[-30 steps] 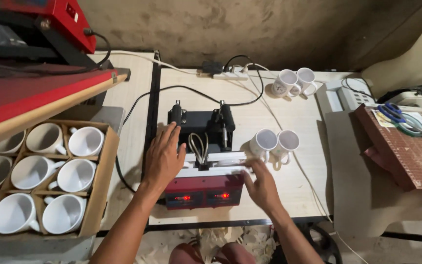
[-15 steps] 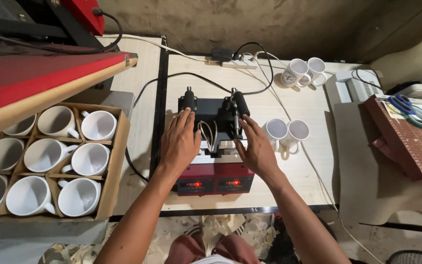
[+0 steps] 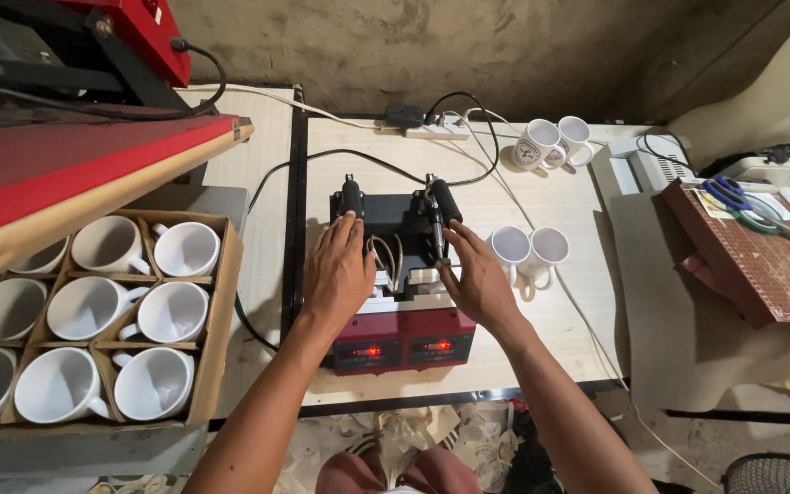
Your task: Sublimating designs onto ceramic mugs using a specialized mug heat press machine, involving prep, taping, and pressing.
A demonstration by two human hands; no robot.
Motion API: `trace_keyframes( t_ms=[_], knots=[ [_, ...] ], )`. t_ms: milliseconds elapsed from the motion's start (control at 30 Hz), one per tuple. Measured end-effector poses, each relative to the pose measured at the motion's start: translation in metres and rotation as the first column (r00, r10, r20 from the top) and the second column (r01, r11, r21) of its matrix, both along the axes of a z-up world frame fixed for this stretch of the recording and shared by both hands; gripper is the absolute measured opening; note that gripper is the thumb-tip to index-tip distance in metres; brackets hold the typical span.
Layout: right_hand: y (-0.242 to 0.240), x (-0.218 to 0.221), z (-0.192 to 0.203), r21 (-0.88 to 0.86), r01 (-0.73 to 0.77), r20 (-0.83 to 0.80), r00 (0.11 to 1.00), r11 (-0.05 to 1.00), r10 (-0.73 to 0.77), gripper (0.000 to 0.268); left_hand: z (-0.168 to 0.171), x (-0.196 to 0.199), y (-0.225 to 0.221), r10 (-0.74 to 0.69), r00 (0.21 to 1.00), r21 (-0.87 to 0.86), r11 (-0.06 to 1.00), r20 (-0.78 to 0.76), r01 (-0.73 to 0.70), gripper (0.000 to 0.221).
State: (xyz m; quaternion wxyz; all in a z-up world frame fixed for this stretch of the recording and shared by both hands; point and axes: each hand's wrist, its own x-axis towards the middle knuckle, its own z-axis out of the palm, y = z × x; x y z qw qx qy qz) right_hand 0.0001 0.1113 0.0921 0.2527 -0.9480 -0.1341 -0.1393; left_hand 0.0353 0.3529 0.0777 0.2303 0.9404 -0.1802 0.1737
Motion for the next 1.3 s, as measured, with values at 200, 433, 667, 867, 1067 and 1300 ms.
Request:
trace_keyframes(
  t_ms=[200,433,667,867,1067,1300],
  knots=[
    [-0.001,-0.034,0.008,0.094,0.027,-0.068,0.997,0.995,-0.021,0.047,0.0,0.0,0.002,-0.016,1.0,0.0,1.0,-0.009,0.016,0.05],
    [-0.021,-0.107,-0.064,0.175,0.211,-0.316,0.937,0.962,-0.148,0.036,-0.003,0.002,0.004,-0.024,1.0,-0.019,1.0,0.007,0.024,0.05],
    [0.002,-0.17,-0.113,-0.082,0.116,-0.361,0.922,0.99,-0.138,0.069,0.0,0.001,0.002,-0.027,0.999,0.006,1.0,0.032,0.027,0.05],
    [0.006,-0.172,-0.112,-0.223,0.055,-0.425,0.893,0.973,-0.147,0.074,0.005,-0.001,-0.001,-0.011,0.999,-0.003,1.0,-0.036,0.011,0.05],
    [0.003,-0.168,-0.109,-0.268,0.019,-0.447,0.883,0.963,-0.142,0.075,-0.001,-0.003,0.0,-0.001,0.998,-0.006,1.0,-0.065,0.001,0.053],
    [0.0,-0.167,-0.101,-0.217,0.009,-0.481,0.869,0.976,-0.115,0.076,0.014,-0.043,0.005,-0.046,0.998,-0.056,0.997,0.048,0.049,0.05]
  ],
)
